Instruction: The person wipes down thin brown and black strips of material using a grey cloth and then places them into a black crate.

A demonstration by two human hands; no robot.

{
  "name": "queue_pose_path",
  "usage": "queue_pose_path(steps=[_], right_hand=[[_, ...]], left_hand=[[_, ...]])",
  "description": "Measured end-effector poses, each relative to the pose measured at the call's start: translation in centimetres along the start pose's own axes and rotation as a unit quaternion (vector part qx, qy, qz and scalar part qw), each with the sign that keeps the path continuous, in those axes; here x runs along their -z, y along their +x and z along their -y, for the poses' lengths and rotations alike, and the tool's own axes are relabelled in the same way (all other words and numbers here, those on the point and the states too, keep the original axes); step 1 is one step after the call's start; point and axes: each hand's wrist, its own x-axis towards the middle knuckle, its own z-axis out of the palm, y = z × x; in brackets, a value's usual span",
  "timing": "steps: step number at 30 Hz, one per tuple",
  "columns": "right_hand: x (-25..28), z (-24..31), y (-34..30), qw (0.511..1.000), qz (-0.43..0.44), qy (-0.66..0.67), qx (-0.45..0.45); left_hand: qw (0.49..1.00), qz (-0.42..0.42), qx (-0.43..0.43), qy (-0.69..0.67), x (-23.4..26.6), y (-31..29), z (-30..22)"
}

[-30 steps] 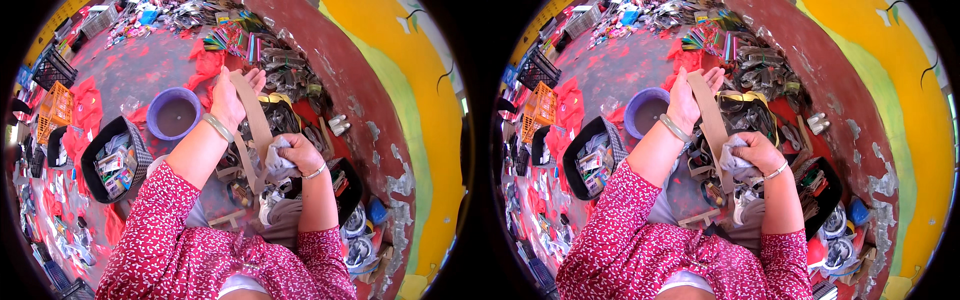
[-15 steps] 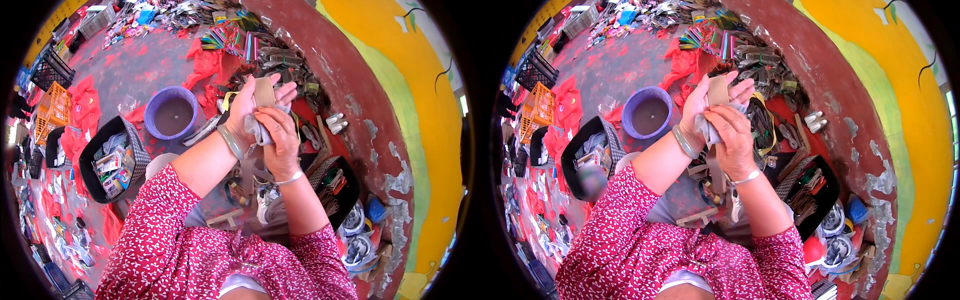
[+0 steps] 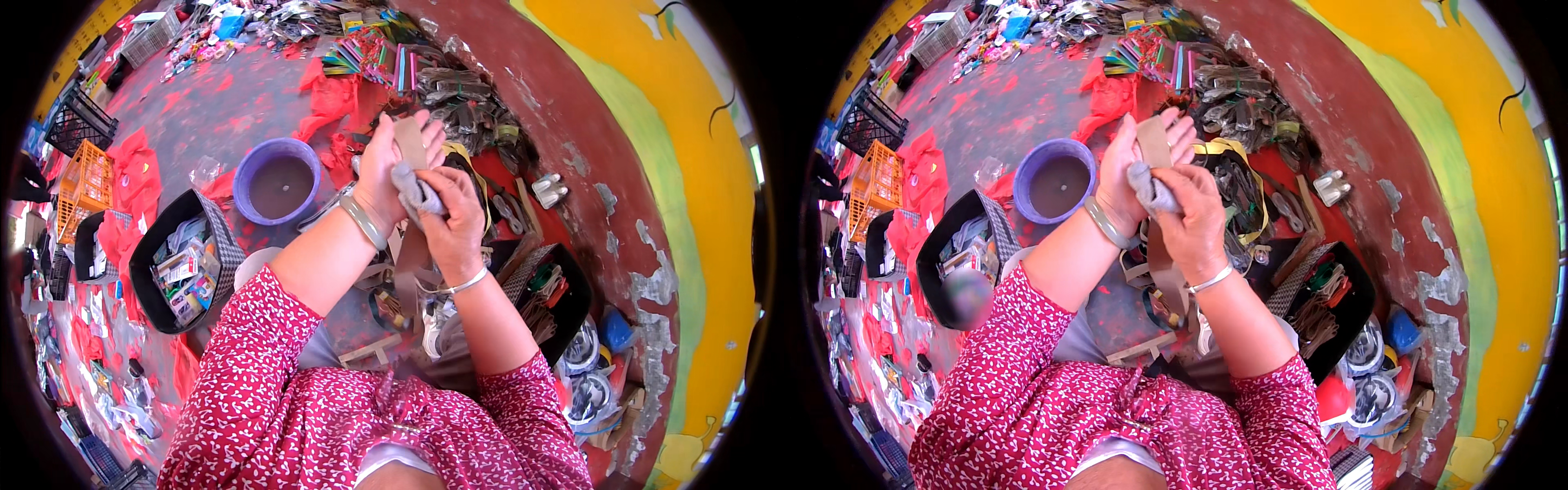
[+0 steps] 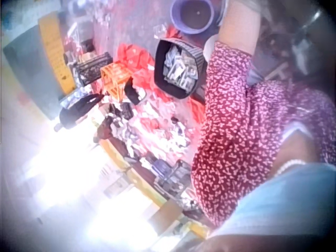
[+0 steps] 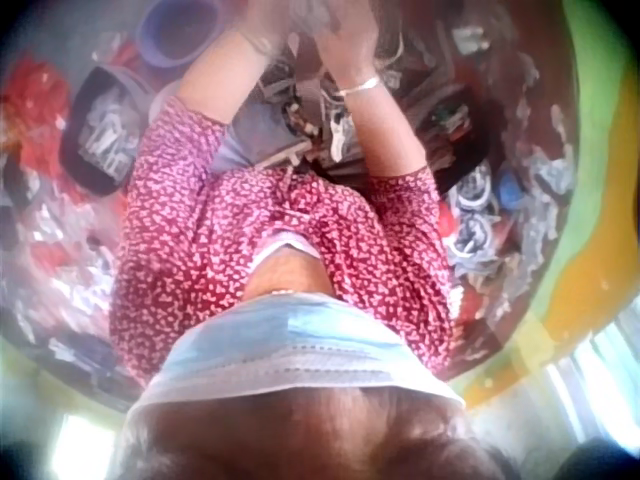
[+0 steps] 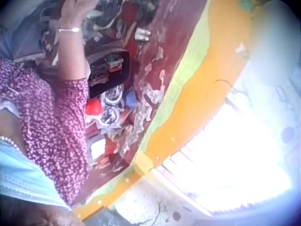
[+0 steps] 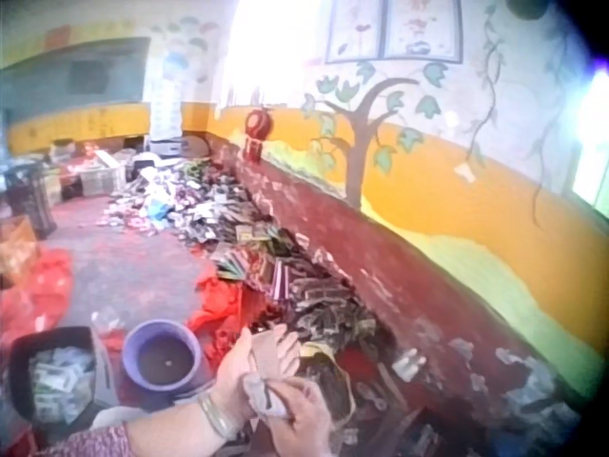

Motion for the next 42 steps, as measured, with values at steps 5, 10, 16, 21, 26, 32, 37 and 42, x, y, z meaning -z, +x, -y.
queue_pose_path(steps=[5, 10, 16, 21, 26, 32, 37, 42], right_hand=[[0.1, -1.4, 2.5, 0.967, -0.107, -0.177, 0.149], [0.8, -2.8, 3.1, 0.993, -0.092, -0.064, 0.023], [-0.2, -0.7, 0.2, 0.988, -0.024, -0.101, 0.113], [1.6, -3.7, 3.8, 0.962, -0.105, -0.232, 0.100], [1.7, -2.5, 2.6, 0.983, -0.047, -0.170, 0.060], [0.7, -1.7, 1.9, 0.962, -0.054, -0.230, 0.138], [4.2, -9.8, 4.7, 0.977, -0.140, -0.102, -0.127], [9.7, -8.6, 3.5, 0.841, -0.055, 0.402, -0.357]], left_hand=[[0.993, 0.031, 0.084, -0.077, 0.2, -1.2, 2.5], [0.994, -0.016, 0.086, -0.066, -0.1, -0.4, 2.7], [0.999, 0.017, -0.006, -0.036, 1.1, 1.4, -0.1], [0.997, -0.061, 0.032, 0.020, -1.3, -1.5, 3.6], [0.995, -0.045, 0.082, -0.018, -0.2, -0.5, 2.1], [0.995, 0.004, 0.094, -0.032, 1.0, -0.4, 2.7], [0.989, -0.021, 0.146, -0.005, -0.6, -1.3, 4.2], [0.997, 0.000, 0.037, -0.067, -0.1, 0.9, -0.1]])
